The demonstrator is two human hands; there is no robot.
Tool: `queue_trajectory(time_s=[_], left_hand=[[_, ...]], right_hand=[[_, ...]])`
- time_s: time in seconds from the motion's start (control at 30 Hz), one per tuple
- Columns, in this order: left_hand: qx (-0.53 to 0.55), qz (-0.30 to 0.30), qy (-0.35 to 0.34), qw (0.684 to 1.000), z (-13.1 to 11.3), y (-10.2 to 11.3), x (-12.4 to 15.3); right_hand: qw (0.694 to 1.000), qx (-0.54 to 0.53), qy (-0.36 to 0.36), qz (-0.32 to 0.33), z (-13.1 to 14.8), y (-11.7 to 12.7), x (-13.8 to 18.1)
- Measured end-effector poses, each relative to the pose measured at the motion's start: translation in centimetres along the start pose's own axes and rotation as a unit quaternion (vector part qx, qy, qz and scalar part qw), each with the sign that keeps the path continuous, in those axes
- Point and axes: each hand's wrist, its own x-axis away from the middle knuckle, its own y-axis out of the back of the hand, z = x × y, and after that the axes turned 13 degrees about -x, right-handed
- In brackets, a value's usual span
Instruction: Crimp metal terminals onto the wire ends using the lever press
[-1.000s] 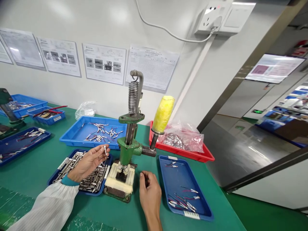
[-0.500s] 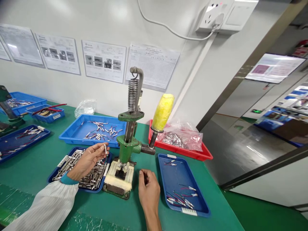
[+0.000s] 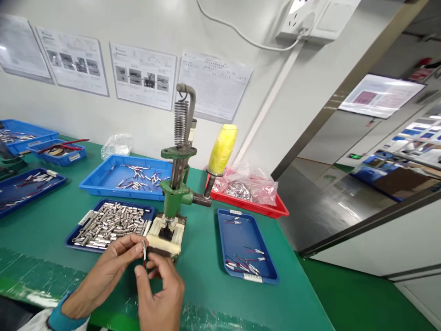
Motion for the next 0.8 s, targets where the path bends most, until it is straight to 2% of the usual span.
queue_trajectory(time_s=[0.13, 0.2, 0.3, 0.43, 0.63, 0.8], left_hand=[[-0.007, 0.007, 0.045, 0.999, 1.1, -0.2, 1.4], [-0.03, 0.002, 0.061, 0.998, 1.7, 0.1, 1.8], [-0.078, 0.002, 0.059, 0.995, 2.5, 0.5, 2.3], [-0.095, 0.033, 0.038, 0.994, 3.1, 0.0, 2.8], [-0.077, 0.077, 0.015, 0.994, 2.8, -0.8, 3.5], [-0.159, 0.032, -0.027, 0.986, 3.5, 0.1, 3.2]], right_hand=[[0.989, -0.088, -0.113, -0.025, -0.2, -1.6, 1.7], [0.975, -0.143, -0.163, -0.036, -0.3, -1.4, 1.9], [0.959, -0.196, -0.2, -0.043, 0.0, -0.7, 2.0], [0.948, -0.227, -0.219, -0.049, 0.5, -0.3, 2.3], [0.948, -0.23, -0.214, -0.043, 0.7, -0.5, 3.0], [0.962, -0.192, -0.189, -0.05, 0.5, -0.3, 2.1]])
